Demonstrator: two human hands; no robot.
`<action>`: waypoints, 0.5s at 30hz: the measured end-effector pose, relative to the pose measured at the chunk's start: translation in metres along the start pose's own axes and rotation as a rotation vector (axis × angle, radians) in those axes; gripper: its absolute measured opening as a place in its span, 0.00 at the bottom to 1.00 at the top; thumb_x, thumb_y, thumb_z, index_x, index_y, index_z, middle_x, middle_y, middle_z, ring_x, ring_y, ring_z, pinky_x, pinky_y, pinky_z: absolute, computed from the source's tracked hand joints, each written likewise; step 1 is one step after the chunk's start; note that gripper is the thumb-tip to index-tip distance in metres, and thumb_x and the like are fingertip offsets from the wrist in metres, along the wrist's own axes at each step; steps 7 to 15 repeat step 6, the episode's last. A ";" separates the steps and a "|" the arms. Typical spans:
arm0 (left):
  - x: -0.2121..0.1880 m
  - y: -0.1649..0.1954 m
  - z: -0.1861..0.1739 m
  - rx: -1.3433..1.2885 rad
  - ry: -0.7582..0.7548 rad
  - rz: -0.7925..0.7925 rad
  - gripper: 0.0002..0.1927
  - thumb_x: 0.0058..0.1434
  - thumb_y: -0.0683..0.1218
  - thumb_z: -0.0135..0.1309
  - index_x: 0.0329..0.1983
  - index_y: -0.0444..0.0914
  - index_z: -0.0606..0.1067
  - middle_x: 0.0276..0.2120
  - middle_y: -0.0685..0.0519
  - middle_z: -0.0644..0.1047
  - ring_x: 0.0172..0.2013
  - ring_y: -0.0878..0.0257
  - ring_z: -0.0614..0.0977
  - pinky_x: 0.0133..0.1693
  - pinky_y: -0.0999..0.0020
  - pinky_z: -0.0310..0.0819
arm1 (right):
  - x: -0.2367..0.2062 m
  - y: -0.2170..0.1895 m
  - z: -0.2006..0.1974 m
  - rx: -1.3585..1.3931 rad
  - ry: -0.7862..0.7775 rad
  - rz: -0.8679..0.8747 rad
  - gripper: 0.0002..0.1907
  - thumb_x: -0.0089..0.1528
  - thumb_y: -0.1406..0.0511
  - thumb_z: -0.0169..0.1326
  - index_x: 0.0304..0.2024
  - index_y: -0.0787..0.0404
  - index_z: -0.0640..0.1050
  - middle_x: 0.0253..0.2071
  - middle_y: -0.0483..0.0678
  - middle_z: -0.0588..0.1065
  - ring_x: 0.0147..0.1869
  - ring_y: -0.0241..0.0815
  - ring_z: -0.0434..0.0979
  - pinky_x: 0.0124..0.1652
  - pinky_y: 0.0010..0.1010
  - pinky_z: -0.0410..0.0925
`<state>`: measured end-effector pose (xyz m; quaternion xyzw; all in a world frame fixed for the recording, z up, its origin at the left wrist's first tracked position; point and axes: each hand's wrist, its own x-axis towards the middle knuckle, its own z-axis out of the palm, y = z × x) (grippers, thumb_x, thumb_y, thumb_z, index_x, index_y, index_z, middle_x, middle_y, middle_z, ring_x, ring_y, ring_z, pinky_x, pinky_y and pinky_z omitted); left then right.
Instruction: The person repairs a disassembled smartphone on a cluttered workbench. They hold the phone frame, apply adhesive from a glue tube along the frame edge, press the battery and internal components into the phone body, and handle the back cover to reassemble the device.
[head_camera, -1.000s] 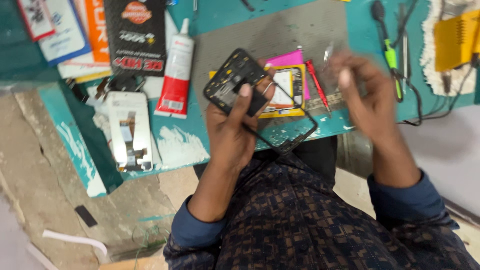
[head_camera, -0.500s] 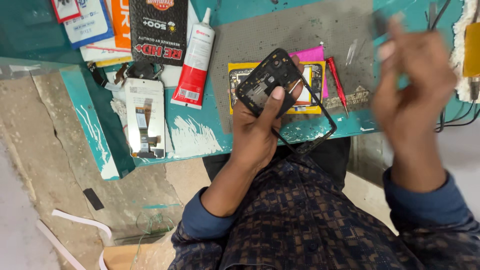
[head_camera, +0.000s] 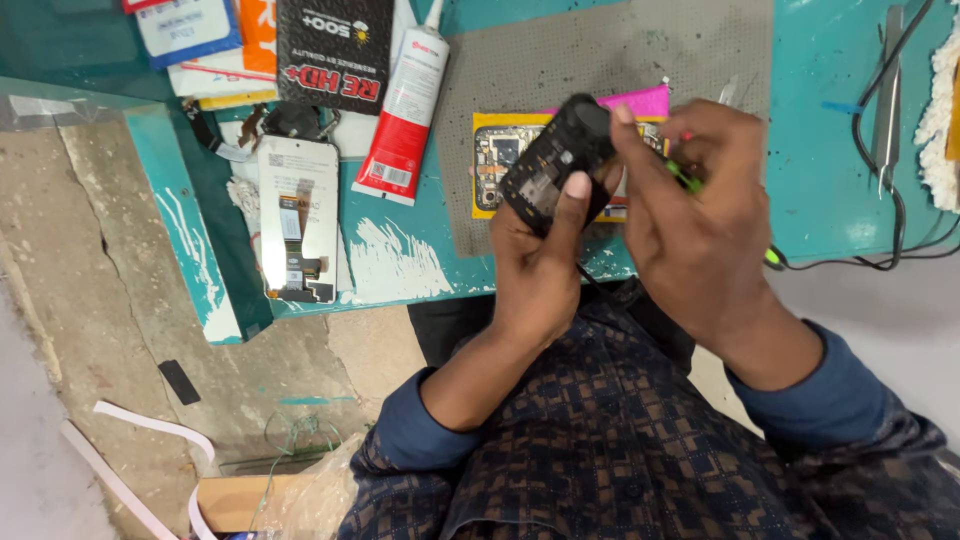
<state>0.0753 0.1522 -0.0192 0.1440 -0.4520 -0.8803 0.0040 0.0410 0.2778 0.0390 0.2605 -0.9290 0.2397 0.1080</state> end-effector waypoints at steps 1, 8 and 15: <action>-0.002 -0.004 -0.002 -0.052 0.000 -0.022 0.15 0.77 0.41 0.49 0.63 0.32 0.73 0.54 0.50 0.80 0.54 0.65 0.81 0.57 0.70 0.78 | -0.003 0.002 0.002 -0.029 0.011 -0.011 0.21 0.61 0.79 0.57 0.58 0.69 0.78 0.50 0.57 0.66 0.38 0.48 0.79 0.33 0.36 0.71; 0.002 -0.020 -0.013 -0.100 -0.018 -0.052 0.14 0.78 0.41 0.50 0.63 0.29 0.74 0.53 0.48 0.80 0.53 0.63 0.81 0.56 0.68 0.77 | -0.019 0.020 0.002 0.196 -0.059 0.147 0.19 0.71 0.76 0.55 0.63 0.58 0.79 0.56 0.52 0.66 0.37 0.39 0.78 0.34 0.30 0.71; 0.002 -0.020 -0.013 -0.100 -0.018 -0.052 0.14 0.78 0.41 0.50 0.63 0.29 0.74 0.53 0.48 0.80 0.53 0.63 0.81 0.56 0.68 0.77 | -0.019 0.020 0.002 0.196 -0.059 0.147 0.19 0.71 0.76 0.55 0.63 0.58 0.79 0.56 0.52 0.66 0.37 0.39 0.78 0.34 0.30 0.71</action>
